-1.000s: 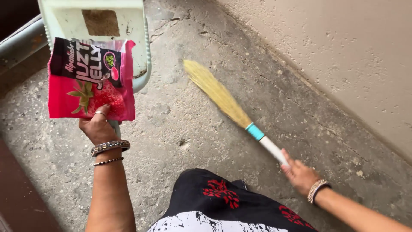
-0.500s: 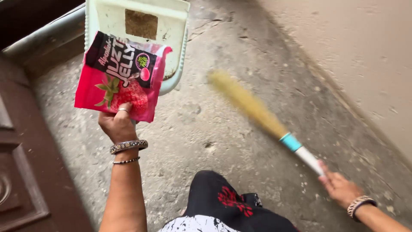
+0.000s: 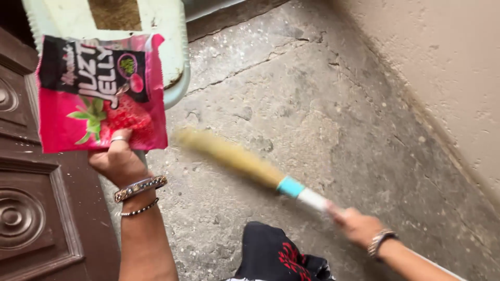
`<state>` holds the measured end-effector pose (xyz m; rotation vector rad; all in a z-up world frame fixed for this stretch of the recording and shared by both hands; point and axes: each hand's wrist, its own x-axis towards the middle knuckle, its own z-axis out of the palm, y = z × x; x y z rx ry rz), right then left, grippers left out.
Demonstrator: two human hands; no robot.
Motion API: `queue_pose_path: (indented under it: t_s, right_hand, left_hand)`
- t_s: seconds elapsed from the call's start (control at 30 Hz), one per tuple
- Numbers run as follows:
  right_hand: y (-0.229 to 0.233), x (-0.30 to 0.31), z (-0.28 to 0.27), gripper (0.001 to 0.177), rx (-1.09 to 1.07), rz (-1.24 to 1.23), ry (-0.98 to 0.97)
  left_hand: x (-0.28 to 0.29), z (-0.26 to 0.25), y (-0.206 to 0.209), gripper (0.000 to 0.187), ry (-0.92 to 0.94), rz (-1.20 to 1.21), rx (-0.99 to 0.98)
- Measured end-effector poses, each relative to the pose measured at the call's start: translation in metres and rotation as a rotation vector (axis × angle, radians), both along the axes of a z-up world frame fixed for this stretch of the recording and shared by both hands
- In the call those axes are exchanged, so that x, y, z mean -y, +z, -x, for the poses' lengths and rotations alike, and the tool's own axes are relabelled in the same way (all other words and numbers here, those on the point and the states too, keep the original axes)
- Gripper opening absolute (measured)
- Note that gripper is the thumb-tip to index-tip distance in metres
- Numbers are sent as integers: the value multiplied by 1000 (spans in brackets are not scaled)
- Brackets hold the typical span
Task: The recorder is sweeping debris into a dustpan using a broom.
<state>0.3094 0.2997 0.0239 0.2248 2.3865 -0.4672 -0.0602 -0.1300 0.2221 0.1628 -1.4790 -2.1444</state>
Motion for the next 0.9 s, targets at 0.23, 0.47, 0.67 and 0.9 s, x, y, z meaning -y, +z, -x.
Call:
queue_pose_path:
  t_s: [0.23, 0.47, 0.67, 0.9]
  right_hand:
    - [44, 18, 43, 74, -84, -98, -432]
    - [100, 182, 167, 47, -112, 133, 239]
    - [116, 128, 271, 49, 18, 18, 15]
    - [63, 45, 223, 67, -259, -83, -801]
  left_hand:
    - [14, 13, -5, 35, 45, 120, 20]
    - [24, 27, -21, 35, 80, 168, 106]
    - [32, 32, -16, 43, 153, 15, 135]
    - [182, 146, -166, 49, -180, -126, 907]
